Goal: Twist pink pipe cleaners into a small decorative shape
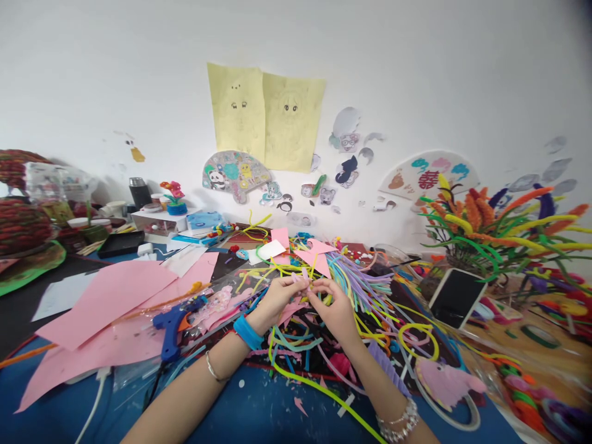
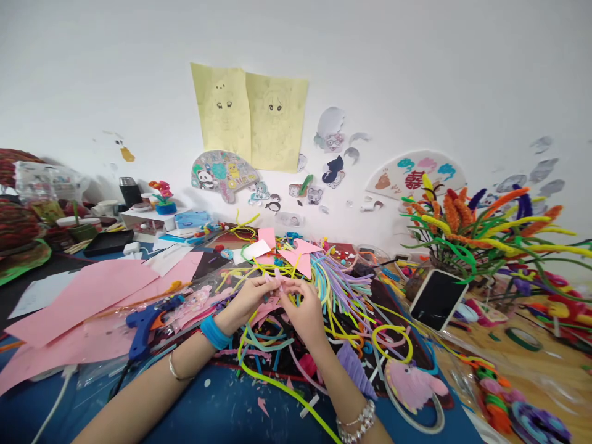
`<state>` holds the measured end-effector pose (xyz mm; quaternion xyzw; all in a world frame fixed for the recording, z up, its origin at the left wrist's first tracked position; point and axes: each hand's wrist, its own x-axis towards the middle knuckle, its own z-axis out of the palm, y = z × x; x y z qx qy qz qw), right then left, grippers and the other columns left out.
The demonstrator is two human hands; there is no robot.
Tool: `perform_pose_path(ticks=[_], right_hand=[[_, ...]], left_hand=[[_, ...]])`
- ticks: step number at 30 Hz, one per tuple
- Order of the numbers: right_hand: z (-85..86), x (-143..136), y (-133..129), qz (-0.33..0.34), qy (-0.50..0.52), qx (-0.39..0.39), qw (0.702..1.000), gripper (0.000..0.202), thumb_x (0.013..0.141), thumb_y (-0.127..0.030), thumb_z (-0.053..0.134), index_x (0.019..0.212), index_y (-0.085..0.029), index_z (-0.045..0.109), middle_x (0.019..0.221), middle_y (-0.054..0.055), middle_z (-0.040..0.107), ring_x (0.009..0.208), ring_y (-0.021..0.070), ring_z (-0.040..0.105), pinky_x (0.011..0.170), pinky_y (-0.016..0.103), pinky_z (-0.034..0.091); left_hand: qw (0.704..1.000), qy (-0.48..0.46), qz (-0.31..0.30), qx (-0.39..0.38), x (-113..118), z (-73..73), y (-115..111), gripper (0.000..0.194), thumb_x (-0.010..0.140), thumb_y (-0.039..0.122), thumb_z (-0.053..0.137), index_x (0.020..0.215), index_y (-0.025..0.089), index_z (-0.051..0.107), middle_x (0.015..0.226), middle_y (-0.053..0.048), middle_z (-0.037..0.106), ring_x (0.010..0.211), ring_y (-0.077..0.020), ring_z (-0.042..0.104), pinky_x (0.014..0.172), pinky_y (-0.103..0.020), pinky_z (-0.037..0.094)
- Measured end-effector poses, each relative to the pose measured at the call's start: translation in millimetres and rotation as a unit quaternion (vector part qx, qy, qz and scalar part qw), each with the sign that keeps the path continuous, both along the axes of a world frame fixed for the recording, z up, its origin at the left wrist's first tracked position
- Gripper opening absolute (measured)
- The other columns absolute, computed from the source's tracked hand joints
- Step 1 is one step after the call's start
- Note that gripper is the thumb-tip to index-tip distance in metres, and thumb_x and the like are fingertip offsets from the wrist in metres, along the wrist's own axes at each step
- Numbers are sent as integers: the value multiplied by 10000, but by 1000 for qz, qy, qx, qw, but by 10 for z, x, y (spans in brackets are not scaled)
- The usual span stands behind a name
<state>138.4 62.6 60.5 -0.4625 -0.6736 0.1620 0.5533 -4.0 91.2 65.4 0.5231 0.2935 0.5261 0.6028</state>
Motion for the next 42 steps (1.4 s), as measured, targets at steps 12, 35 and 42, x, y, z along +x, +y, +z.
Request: perform_pose_path(ticks=[12,35,42], right_hand=[[44,87,-10,6,-170,118,978,103,867,-236,507,827,-220,601,733,31,603,706,188,551,666,320,449],[51,361,116,73,-296,132,943,174,904,-270,495,990,-248,645,897,31,712,798,189,646,745,326,488],[-20,389,168,132,-352,185,908,233,924,-222,450,997,-214,671,834,42,722,790,177,648,812,354,477]], left_hand=[[998,55,-22,13,-74,46,64,270,693,360,686,607,108,645,569,-13,574,533,-91,479,525,-220,375],[901,347,-192,177,-363,62,204,301,763,414,608,674,130,656,593,-9,599,512,-106,476,491,-199,346],[852,424,-224,209,-405,124,165,359,802,452,549,725,118,656,614,-4,591,507,-85,441,459,-181,289]])
